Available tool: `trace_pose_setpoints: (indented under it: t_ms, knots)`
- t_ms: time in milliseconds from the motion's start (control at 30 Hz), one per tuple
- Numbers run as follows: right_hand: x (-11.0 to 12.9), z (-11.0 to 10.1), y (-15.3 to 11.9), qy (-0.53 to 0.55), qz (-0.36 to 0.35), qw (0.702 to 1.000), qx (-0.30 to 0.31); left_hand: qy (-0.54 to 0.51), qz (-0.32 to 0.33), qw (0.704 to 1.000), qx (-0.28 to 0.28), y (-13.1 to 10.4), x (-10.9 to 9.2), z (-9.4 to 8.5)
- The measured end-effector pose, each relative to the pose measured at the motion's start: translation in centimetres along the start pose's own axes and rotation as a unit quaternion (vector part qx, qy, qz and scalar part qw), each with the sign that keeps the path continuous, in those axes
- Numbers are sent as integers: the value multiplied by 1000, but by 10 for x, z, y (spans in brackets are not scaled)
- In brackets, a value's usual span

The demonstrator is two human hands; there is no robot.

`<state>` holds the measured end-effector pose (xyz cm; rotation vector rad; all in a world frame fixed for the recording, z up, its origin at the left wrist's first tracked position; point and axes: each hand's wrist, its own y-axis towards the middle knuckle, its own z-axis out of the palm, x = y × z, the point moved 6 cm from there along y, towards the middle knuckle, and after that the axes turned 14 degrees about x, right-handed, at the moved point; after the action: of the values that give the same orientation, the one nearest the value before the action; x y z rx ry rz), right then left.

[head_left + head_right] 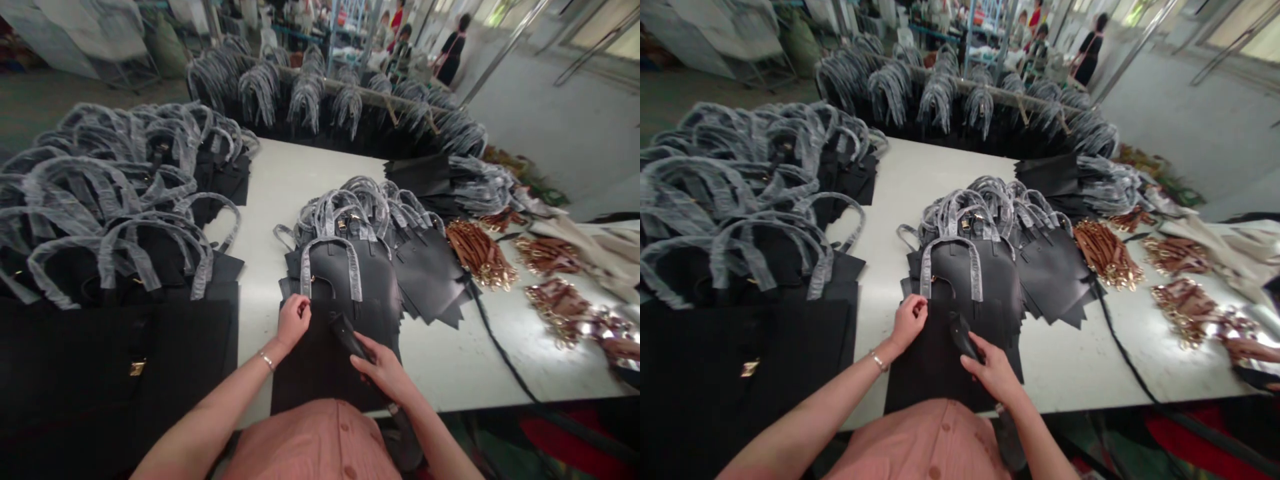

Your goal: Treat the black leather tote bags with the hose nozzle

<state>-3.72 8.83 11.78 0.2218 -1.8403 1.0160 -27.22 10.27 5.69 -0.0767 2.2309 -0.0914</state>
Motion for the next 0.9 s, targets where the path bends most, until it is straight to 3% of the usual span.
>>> trace_pose_setpoints:
  t_ms: [33, 133, 233, 700, 900]
  knots:
    - [1, 3, 0, -7, 3, 1000, 15, 9, 24, 1000, -13, -21, 4, 5]
    - [8, 17, 12, -34, 13, 998, 49, 45, 118, 992, 26, -71, 10, 34]
    - [19, 32, 34, -59, 22, 996, 70, 72, 159, 984, 42, -93, 14, 55]
    - [61, 74, 127, -156, 17, 983, 101, 118, 181, 975, 54, -92, 13, 64]
    - [65, 87, 148, -158, 11, 981, 114, 122, 158, 978, 59, -92, 12, 62]
